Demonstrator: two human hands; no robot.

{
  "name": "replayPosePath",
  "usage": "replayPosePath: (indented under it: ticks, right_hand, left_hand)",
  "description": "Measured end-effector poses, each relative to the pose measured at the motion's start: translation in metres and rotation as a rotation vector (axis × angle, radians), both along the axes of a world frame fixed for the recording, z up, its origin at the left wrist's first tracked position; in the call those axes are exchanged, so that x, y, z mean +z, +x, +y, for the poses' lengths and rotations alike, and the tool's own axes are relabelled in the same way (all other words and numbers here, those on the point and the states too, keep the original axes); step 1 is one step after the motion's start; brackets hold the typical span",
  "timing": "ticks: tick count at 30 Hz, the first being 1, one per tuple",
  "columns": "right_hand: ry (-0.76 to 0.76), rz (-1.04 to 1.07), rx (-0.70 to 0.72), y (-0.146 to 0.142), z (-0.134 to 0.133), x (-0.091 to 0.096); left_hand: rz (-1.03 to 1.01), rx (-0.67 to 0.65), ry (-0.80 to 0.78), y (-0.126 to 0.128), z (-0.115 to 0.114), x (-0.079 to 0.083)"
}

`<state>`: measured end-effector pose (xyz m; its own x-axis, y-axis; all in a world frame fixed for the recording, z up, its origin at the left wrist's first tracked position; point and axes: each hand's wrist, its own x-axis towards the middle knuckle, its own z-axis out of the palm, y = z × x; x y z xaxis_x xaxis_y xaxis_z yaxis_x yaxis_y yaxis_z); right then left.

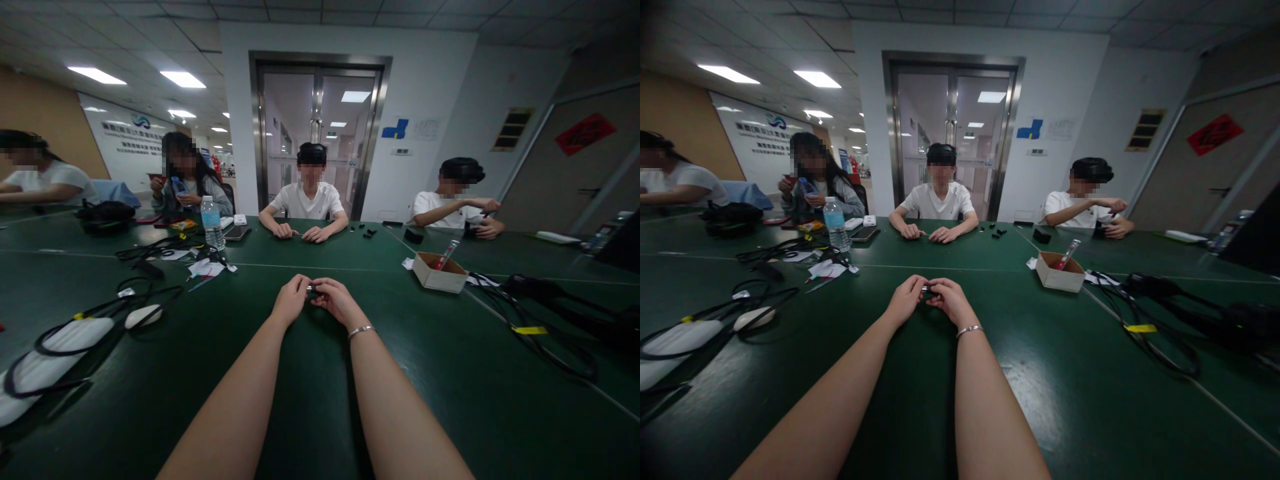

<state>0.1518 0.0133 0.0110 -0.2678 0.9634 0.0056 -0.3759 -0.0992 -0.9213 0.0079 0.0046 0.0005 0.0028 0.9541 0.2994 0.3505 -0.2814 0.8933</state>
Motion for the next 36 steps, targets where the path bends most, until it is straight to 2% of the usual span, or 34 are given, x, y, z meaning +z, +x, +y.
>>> replayPosePath:
  ticks: [5, 10, 20, 30, 36]
  right_hand:
    - [0.002, -0.002, -0.004, 0.0001, 0.0012, -0.0014]
    - [0.002, 0.001, -0.002, 0.0006, 0.0022, -0.0028]
    - [0.002, 0.001, -0.01, 0.0, 0.0012, -0.0011]
    - [-0.019, -0.001, -0.036, -0.0002, 0.0007, -0.0008]
    - [-0.009, 0.004, -0.031, -0.0002, 0.0016, -0.0022]
  left_hand:
    - [-0.066, -0.023, -0.045, -0.0008, 0.0024, -0.0014]
    - [0.002, -0.009, 0.01, -0.0013, 0.0052, -0.005]
    - [0.037, 0.041, -0.004, -0.0012, 0.004, -0.0032]
    - [-0.099, -0.03, -0.042, -0.0003, 0.0012, -0.0005]
    - [-0.062, -0.028, -0.008, -0.001, 0.0041, -0.004]
